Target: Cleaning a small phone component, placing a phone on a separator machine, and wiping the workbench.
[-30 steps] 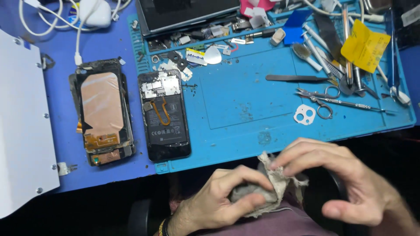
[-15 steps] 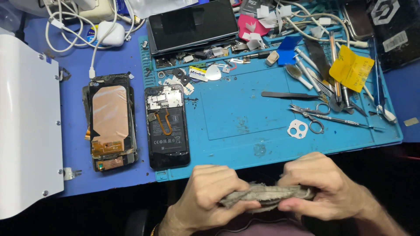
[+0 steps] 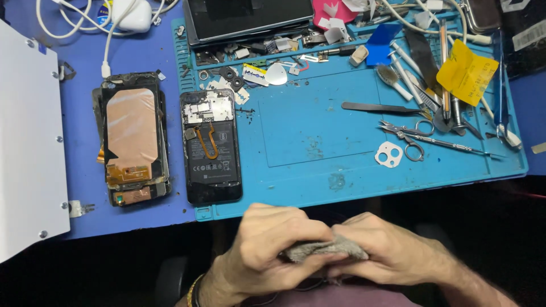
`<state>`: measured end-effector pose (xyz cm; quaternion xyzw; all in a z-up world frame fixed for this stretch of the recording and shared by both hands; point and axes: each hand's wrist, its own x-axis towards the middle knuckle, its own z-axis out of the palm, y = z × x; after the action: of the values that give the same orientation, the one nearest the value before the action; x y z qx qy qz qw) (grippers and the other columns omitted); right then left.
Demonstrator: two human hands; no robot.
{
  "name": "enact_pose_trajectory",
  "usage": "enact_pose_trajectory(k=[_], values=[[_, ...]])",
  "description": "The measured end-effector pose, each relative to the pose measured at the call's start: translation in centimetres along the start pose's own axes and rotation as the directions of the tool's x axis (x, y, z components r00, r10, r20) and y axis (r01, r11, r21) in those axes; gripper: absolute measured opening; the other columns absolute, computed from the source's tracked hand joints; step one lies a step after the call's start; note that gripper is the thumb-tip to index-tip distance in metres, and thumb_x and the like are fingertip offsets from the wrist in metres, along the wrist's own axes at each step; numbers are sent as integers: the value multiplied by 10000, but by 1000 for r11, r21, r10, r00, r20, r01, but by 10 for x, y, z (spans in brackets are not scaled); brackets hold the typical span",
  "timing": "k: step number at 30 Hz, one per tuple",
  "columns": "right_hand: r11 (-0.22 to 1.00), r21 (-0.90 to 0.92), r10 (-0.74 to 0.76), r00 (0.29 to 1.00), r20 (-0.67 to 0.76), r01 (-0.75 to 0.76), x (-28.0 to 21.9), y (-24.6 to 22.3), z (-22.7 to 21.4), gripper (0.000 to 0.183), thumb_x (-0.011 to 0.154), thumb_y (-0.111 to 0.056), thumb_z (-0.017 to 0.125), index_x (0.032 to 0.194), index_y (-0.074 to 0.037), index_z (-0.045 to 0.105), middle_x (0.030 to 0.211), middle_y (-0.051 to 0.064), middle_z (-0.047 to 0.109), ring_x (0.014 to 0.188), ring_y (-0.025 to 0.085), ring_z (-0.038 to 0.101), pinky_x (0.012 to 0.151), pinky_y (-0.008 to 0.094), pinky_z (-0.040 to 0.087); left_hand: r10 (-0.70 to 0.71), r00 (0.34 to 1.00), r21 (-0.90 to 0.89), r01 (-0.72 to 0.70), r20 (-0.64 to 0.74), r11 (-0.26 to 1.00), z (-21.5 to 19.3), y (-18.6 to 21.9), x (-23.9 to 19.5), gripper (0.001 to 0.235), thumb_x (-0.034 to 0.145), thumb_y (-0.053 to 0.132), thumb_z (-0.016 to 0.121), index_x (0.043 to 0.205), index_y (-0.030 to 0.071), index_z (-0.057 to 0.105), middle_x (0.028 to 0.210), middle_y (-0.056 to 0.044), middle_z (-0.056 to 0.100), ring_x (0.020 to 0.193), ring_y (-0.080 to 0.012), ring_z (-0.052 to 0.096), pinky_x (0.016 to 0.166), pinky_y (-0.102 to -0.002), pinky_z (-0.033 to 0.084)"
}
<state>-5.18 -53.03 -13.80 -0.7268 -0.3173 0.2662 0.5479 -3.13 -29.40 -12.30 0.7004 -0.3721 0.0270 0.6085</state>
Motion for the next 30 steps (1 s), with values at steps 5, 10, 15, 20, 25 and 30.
enact_pose_trajectory(k=[5, 10, 15, 20, 25, 30], values=[[997, -67, -41, 988, -151, 31, -11, 5, -6, 374, 1011, -355, 645, 759, -113, 511, 632, -17, 403, 471, 161, 399, 461, 345, 324, 157, 983, 426, -103, -93, 899, -19, 8, 18, 237, 934, 269, 806, 857, 79, 686, 636, -10, 494, 494, -170, 431, 485, -308, 363], [755, 601, 450, 873, -187, -261, -11, 26, 16, 434, 1023, -451, 534, 900, -59, 675, 849, 0, 696, 757, 96, 590, 685, 272, 487, 586, 800, 850, -395, 131, 349, -11, 13, 28, 224, 1065, 438, 774, 952, 269, 681, 797, 149, 512, 691, 3, 528, 593, -128, 493], [515, 830, 327, 846, -420, 213, -20, 15, 7, 405, 972, -299, 547, 1153, 55, 626, 1177, 316, 658, 1091, 411, 662, 950, 486, 519, 419, 853, 583, -520, 313, 624, 40, -1, 8, 69, 1113, 103, 670, 1069, 138, 710, 932, 22, 578, 783, -133, 564, 692, -264, 464], [537, 752, -4, 893, -451, 382, -28, 6, -18, 679, 1043, -599, 831, 1015, 19, 553, 780, 158, 597, 711, 283, 590, 628, 416, 452, 384, 841, 293, -503, 380, 813, 56, -18, -4, 184, 998, -55, 590, 1093, 22, 728, 932, -158, 685, 794, -323, 600, 650, -475, 479], [576, 601, -73, 767, -638, 555, -77, 25, -44, 723, 1011, -460, 1148, 1047, -35, 564, 742, 17, 510, 532, 117, 448, 427, 232, 425, 304, 922, 332, -371, 239, 867, 39, -3, 32, 311, 1120, 238, 713, 844, 127, 625, 718, 3, 518, 640, -202, 473, 526, -323, 328], [993, 71, 30, 376, -926, 96, -117, 54, -44, 999, 820, -878, 610, 1220, 34, 542, 967, 166, 559, 819, 258, 550, 726, 331, 457, 129, 979, 787, -202, 155, 583, 77, -33, 66, 86, 1009, 149, 699, 1046, 75, 675, 918, -50, 583, 840, -245, 536, 622, -360, 389]])
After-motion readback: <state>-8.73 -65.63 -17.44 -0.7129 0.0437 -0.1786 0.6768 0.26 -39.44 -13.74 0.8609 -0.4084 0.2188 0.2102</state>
